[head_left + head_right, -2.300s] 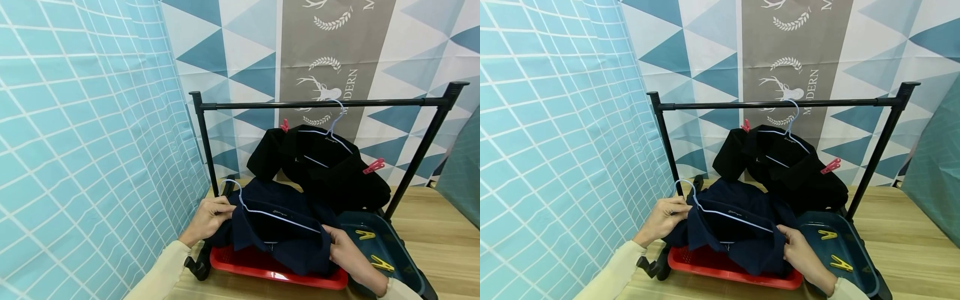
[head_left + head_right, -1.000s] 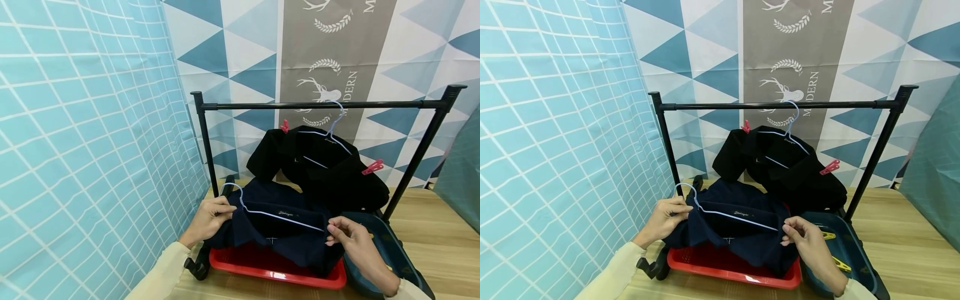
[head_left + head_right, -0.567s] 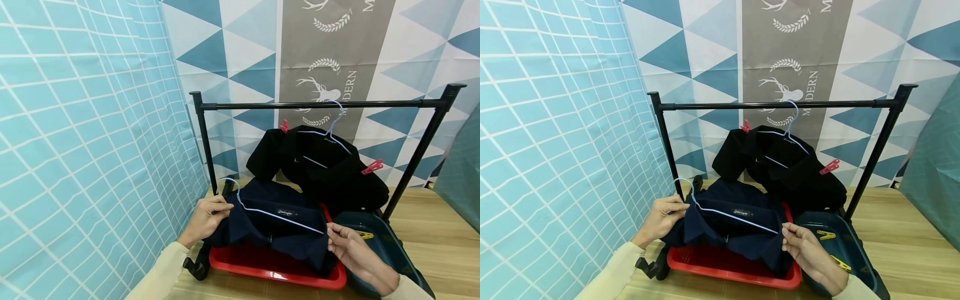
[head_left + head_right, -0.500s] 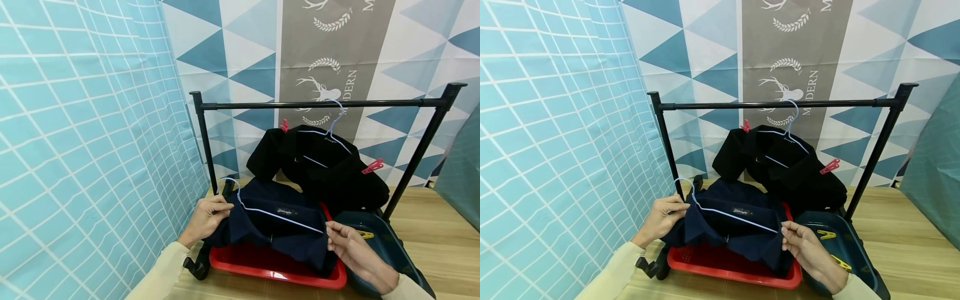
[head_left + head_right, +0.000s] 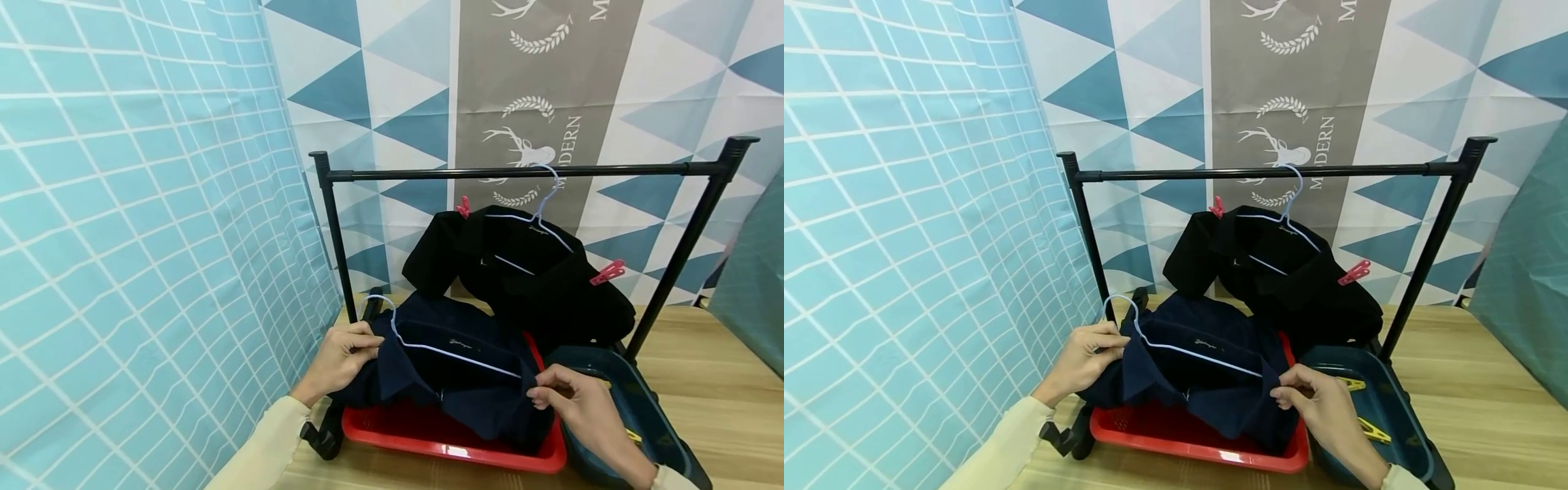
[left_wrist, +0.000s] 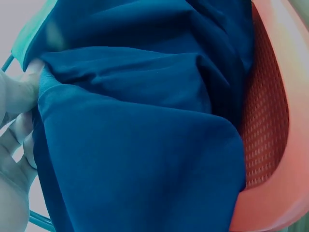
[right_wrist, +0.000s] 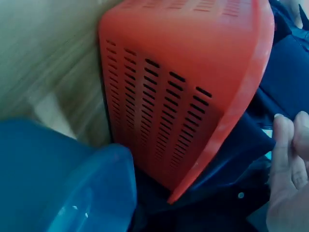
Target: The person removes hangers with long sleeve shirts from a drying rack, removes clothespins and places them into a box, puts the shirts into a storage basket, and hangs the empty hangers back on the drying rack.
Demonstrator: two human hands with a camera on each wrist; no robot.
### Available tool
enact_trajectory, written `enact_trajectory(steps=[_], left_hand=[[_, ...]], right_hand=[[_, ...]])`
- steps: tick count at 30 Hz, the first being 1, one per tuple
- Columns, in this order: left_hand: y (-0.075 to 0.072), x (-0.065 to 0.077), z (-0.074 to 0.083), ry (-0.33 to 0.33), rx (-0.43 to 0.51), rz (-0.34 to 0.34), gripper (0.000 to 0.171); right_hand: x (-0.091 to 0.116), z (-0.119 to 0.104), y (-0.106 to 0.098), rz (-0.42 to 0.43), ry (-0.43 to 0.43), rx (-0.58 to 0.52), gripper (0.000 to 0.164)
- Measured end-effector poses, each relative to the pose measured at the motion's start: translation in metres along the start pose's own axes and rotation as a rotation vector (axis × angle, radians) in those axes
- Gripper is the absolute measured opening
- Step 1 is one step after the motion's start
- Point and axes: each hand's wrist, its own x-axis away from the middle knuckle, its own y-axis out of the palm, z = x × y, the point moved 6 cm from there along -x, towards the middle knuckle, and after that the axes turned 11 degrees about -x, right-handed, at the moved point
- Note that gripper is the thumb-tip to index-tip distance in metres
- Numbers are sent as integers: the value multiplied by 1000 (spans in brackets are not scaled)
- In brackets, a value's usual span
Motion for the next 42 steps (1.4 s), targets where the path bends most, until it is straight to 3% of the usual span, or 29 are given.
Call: enact_trajectory(steps=[3, 5, 13, 16, 19, 26, 33, 38, 42], left_hand=[[-1, 0, 2, 7, 17, 4, 29], [-2, 1, 2, 6, 27, 9, 28], [-7, 3, 0, 20, 16, 61, 25], [-7, 2, -1, 16, 26, 78, 25], [-8, 3, -1, 9, 21, 94, 24], [-11, 2, -2, -7, -33, 136, 24], [-9, -1, 1, -17, -66, 121, 27], [-5, -6, 8, 25, -15, 98, 26], [-2, -10, 13, 79, 0, 82, 26]], right_hand=[[-3, 7, -1, -33, 31, -182, 8], [-6, 14, 0, -90, 91, -398, 4], [-8, 23, 16, -426, 255, -1249, 32], [-6, 25, 23, -489, 358, -1482, 35], [-4, 25, 30, -512, 425, -1614, 36], [-2, 27, 38, -477, 484, -1648, 34], [0, 31, 48, -426, 606, -1645, 44], [2, 32, 59, -442, 621, -1398, 31], [1, 32, 70, -486, 607, -1172, 35]])
